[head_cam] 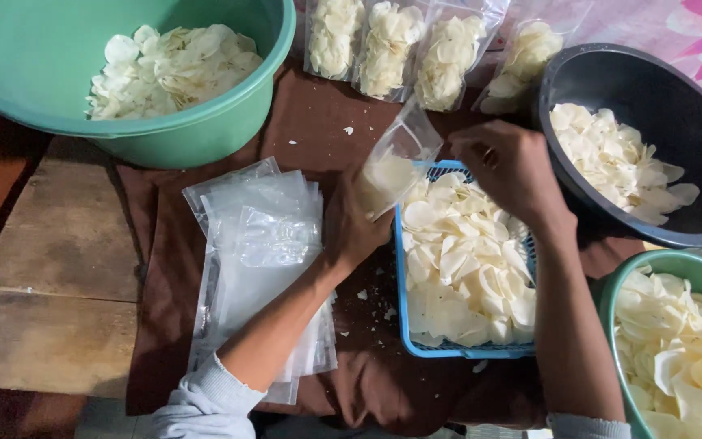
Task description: Packaging thin white chips into clear plastic bags from a basket
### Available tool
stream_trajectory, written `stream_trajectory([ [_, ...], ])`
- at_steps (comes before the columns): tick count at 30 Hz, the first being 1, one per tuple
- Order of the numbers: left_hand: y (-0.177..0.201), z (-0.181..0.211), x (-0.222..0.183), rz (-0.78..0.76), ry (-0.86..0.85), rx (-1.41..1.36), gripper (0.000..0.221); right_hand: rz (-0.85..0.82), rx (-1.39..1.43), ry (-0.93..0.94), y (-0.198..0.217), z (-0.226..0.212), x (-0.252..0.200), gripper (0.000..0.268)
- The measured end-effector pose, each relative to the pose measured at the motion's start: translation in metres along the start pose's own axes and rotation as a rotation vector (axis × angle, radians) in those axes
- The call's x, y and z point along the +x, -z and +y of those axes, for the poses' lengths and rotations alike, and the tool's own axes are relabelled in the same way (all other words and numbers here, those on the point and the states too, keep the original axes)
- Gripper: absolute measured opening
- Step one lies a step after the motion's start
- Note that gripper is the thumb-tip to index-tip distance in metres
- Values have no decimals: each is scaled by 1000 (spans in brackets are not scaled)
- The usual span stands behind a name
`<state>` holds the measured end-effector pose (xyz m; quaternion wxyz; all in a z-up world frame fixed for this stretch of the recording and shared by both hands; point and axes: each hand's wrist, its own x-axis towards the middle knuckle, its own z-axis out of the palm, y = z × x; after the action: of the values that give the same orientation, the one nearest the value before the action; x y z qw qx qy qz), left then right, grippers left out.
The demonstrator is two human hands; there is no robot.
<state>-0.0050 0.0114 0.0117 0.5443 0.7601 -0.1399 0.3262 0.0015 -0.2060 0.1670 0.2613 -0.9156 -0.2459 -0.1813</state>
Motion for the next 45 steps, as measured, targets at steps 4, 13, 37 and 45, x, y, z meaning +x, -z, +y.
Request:
stream_trajectory([
  [4,-11,-1,-3,92,-94,101,64,-98,-4,-93,-27,20,-9,15],
  [13,-23,-20,-7,8,40,133,70,-574,-124,-284,-63,32,-14,46],
  [37,-11,-1,-4,-44,87,116,65,-326,133,-294,-7,0,-18,8],
  [45,-6,-2,-4,-34,155,60,62,210,238,-37,3,-13,-8,19],
])
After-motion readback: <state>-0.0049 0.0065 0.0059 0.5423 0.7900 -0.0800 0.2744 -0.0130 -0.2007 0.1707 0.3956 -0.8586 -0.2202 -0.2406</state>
